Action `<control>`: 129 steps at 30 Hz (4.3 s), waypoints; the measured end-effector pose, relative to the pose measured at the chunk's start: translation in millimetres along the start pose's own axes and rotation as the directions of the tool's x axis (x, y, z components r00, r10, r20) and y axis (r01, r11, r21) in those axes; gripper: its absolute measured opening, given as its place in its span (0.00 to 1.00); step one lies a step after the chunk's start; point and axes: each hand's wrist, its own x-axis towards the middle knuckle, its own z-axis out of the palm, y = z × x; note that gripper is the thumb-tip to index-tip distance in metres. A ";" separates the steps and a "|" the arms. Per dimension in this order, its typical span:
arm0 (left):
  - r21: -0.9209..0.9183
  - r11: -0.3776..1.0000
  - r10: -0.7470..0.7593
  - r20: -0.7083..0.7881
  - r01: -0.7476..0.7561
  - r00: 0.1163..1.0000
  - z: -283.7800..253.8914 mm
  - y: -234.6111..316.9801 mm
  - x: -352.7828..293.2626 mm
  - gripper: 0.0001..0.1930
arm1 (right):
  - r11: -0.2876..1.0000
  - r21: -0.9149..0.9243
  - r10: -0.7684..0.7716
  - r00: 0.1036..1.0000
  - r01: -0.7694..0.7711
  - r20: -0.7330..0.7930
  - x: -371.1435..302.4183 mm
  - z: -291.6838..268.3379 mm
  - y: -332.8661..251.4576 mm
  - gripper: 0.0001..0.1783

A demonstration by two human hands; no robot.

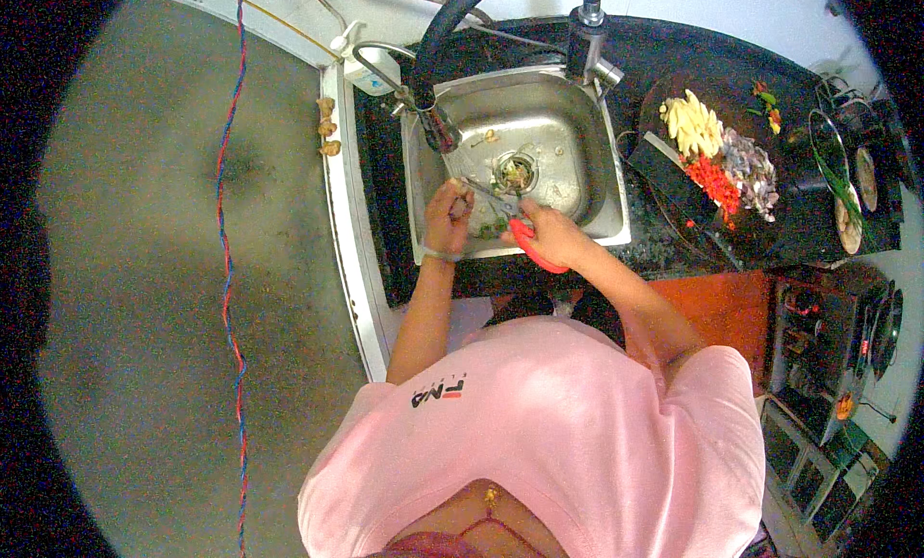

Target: The person washes a wok and spatula in the sink, then uses scissors to trim the stems off mushrooms over the sink.

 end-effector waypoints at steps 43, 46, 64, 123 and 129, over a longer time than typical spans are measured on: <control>0.155 0.988 0.002 -0.046 0.005 0.999 -12.8 6.4 6.4 0.12 | 0.859 -0.503 0.121 0.993 -0.097 0.014 129.0 49.3 126.6 0.15; 0.199 0.980 0.013 -0.079 0.003 0.997 -17.5 5.6 3.4 0.14 | 0.979 -0.204 -0.002 1.000 0.007 0.026 123.9 41.8 85.1 0.13; 0.096 0.993 -0.070 0.076 0.063 0.995 -2.8 -2.3 3.7 0.08 | 0.779 0.622 0.126 0.954 0.076 -0.274 139.6 54.7 59.3 0.06; 0.267 0.959 0.104 0.002 -0.101 0.995 28.5 -5.4 -6.9 0.12 | 0.907 0.303 -0.212 0.939 0.292 -0.272 79.8 0.6 -4.4 0.06; 0.333 0.932 0.154 -0.006 -0.143 0.988 28.1 -10.3 -3.8 0.12 | 0.931 0.114 -0.293 0.897 0.347 -0.331 79.0 -1.8 -6.1 0.07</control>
